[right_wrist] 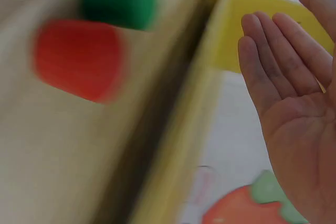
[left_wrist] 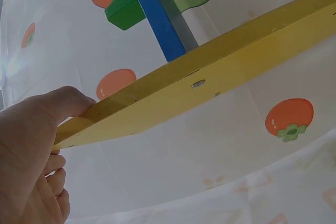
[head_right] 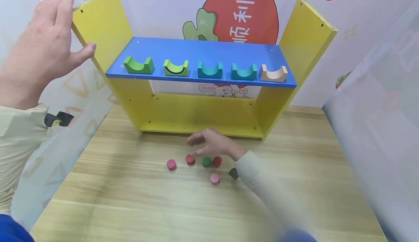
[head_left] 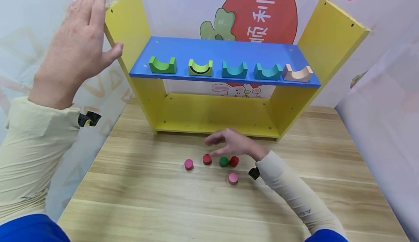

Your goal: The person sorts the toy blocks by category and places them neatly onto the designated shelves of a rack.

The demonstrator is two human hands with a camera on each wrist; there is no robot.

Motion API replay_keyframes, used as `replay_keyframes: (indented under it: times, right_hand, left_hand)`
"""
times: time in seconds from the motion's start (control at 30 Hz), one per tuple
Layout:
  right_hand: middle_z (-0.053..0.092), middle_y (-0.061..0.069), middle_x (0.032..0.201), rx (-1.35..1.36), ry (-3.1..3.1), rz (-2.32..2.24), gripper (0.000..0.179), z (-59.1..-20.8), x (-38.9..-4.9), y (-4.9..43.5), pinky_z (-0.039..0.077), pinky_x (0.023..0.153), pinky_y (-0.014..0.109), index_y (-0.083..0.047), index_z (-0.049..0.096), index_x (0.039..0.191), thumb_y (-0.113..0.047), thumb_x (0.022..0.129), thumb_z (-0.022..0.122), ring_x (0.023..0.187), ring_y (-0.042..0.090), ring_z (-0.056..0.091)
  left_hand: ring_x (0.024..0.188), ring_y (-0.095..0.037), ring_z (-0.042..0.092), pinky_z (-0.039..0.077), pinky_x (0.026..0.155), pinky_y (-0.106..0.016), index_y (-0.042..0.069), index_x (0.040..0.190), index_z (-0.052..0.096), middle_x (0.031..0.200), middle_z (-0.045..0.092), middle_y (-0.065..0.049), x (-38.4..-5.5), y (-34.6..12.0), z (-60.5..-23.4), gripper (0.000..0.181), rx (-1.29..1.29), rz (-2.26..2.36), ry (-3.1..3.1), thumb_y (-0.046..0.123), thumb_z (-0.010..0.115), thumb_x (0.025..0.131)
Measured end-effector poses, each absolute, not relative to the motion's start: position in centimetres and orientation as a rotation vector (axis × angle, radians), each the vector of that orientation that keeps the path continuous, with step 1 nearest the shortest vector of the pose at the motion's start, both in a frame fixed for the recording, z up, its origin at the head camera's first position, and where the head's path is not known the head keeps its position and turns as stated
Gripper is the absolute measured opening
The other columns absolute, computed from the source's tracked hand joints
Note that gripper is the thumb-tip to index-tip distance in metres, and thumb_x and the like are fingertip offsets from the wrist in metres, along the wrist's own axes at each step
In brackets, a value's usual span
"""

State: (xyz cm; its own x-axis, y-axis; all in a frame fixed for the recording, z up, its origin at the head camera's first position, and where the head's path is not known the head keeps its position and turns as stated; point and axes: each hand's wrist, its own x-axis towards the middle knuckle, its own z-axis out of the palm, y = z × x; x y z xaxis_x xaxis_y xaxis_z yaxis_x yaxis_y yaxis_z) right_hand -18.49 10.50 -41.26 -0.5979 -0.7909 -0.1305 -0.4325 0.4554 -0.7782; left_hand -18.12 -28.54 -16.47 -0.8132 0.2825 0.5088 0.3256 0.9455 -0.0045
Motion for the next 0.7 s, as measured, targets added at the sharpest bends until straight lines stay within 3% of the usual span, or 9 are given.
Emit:
replay_keyframes:
  times: [0.37, 0.7]
  right_hand:
    - [0.075, 0.009, 0.131, -1.006, 2.195, -1.002, 0.046, -47.0, -18.7, 10.4, 0.060, 0.102, 0.029, -0.004, 0.070, 0.135, -0.019, 0.093, 0.082, 0.116, 0.017, 0.073]
    - [0.077, 0.000, 0.120, -1.055, 2.270, -0.964, 0.037, -48.0, -18.4, 9.7, 0.060, 0.095, 0.024, -0.013, 0.076, 0.126, -0.020, 0.090, 0.085, 0.104, 0.008, 0.071]
  left_hand:
    - [0.168, -0.034, 0.001, 0.003, 0.137, -0.050, -0.004, 0.167, 0.007, 0.179, 0.003, -0.018, -18.2, -28.5, -16.4, 0.091, -0.444, -0.131, -2.569, 0.019, 0.064, 0.100]
    - [0.168, -0.034, 0.000, 0.002, 0.136, -0.050, -0.003, 0.168, 0.006, 0.179, 0.001, -0.016, -18.2, -28.4, -16.4, 0.092, -0.419, -0.124, -2.588, 0.020, 0.064, 0.101]
